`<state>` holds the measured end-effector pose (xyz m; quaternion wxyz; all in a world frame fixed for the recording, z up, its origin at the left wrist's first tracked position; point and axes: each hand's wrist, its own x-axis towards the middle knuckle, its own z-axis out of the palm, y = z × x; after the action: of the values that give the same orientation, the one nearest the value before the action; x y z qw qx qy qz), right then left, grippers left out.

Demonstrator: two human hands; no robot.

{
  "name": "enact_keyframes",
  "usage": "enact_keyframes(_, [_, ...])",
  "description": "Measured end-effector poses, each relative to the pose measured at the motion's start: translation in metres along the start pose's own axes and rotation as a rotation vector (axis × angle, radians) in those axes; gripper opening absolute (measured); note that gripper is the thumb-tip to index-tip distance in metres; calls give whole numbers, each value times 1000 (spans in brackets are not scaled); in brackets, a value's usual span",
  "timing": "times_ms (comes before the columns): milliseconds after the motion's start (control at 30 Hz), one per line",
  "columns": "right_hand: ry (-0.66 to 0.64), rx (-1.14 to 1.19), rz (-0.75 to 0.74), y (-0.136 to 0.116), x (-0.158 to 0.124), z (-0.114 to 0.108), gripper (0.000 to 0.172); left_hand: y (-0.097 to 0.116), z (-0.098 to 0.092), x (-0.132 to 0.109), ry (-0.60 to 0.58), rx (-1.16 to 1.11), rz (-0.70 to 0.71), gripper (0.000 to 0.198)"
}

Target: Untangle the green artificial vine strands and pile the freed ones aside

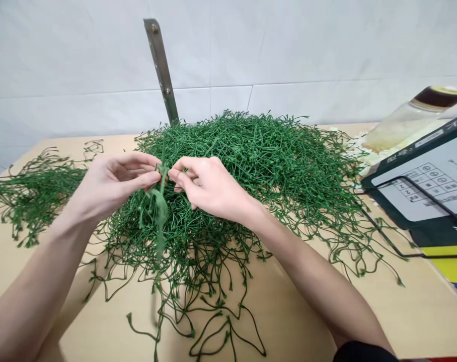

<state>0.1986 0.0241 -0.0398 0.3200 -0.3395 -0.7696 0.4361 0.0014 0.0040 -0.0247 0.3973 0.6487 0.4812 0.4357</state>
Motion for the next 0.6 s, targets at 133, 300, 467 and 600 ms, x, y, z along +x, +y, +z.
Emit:
enact_keyframes(133, [10, 33, -11, 0, 2, 2, 20, 4, 5, -1, 52, 8, 6, 16])
enact_keyframes(300, [84, 6, -117, 1, 3, 3, 25, 4, 7, -4, 75, 152, 85, 11])
enact_keyframes(467, [193, -40, -171, 2, 3, 1, 22, 0, 6, -5, 97, 315, 187, 10])
enact_keyframes(600, [211, -48, -140, 2, 3, 3, 19, -2, 7, -7, 43, 367, 212, 16])
